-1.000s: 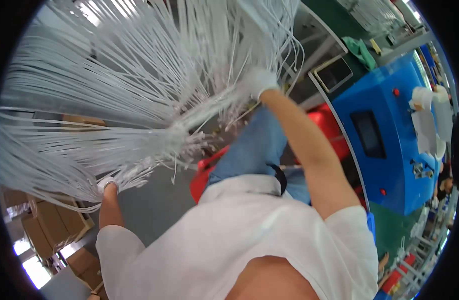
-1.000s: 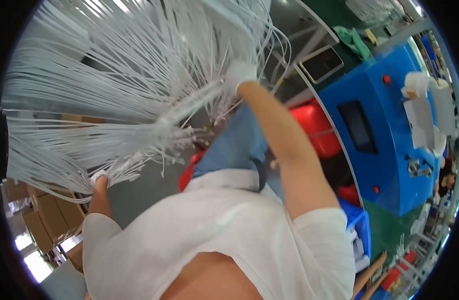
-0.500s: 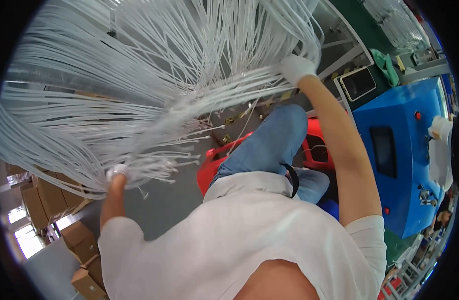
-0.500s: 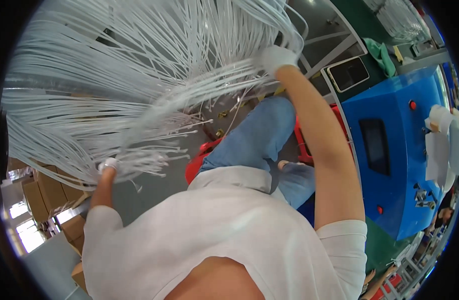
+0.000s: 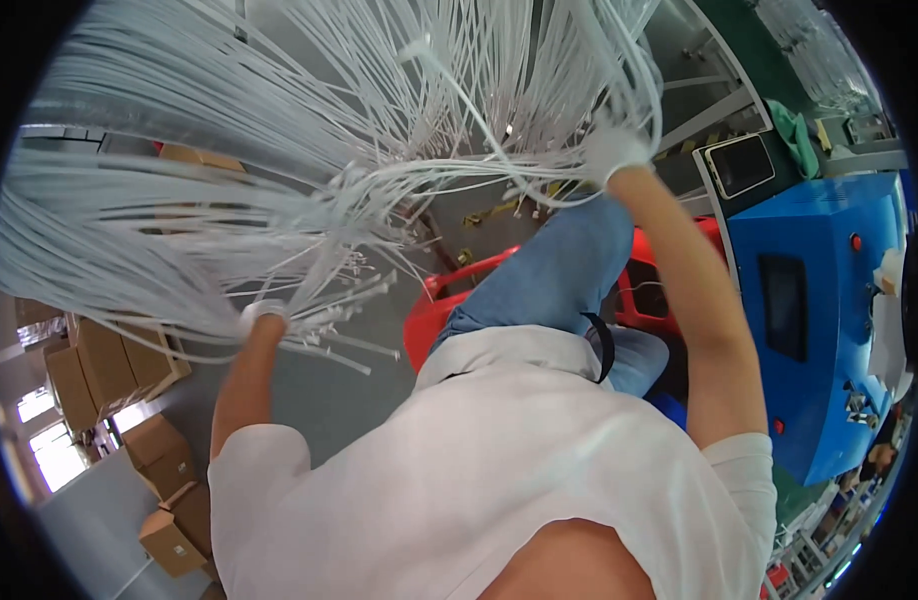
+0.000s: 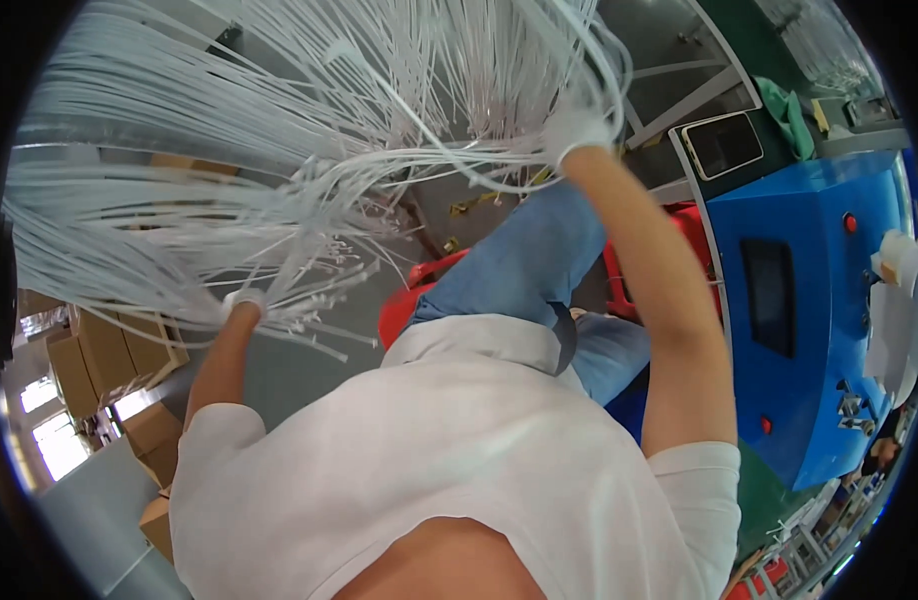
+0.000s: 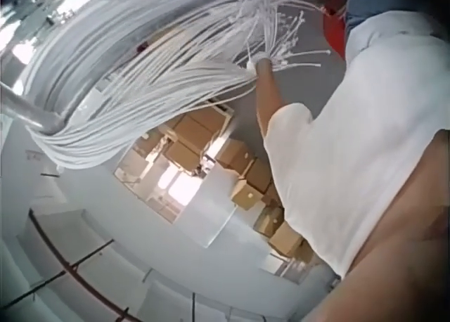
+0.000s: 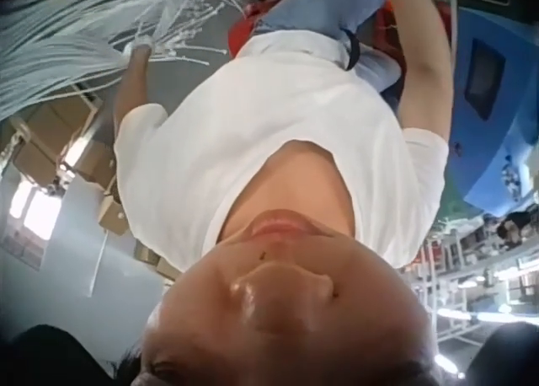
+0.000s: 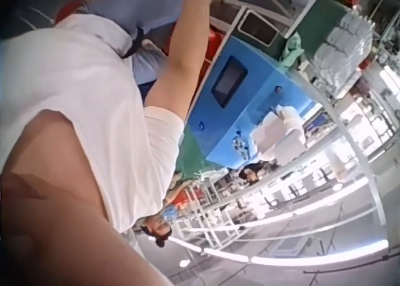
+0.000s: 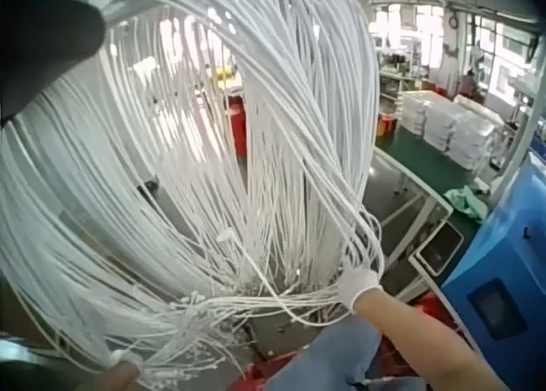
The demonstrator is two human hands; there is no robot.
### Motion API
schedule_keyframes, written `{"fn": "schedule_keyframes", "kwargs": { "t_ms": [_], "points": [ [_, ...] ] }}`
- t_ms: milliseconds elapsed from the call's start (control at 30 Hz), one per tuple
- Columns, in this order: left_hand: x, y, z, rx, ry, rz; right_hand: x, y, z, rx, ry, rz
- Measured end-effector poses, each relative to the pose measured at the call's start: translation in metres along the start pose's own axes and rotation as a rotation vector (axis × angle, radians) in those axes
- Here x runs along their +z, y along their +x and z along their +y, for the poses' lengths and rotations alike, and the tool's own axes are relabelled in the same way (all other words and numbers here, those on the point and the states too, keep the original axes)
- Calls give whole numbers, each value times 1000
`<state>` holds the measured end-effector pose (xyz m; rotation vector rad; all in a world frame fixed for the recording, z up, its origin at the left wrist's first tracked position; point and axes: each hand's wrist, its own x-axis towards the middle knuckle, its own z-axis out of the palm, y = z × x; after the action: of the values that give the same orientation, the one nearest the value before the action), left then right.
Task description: The worker is taking fiber optic cables, inserting them into a testing or processing machine, and then placing them into plastic cases and blue bins.
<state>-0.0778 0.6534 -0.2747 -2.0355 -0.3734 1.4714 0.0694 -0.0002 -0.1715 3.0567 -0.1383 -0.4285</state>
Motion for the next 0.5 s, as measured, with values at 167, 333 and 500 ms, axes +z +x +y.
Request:
{"fn": "schedule_keyframes", "kwargs": {
  "t_ms": [167, 333, 500],
  "points": [
    [-111, -200, 103, 626, -285, 611, -13, -84, -79, -457, -22, -196],
    [-219, -285, 72, 753, -531, 1761, 26, -55, -65, -310, -156, -60],
    [-262, -250, 28, 315, 233, 1787, 47, -17, -36, -251, -319, 18]
  ]
}}
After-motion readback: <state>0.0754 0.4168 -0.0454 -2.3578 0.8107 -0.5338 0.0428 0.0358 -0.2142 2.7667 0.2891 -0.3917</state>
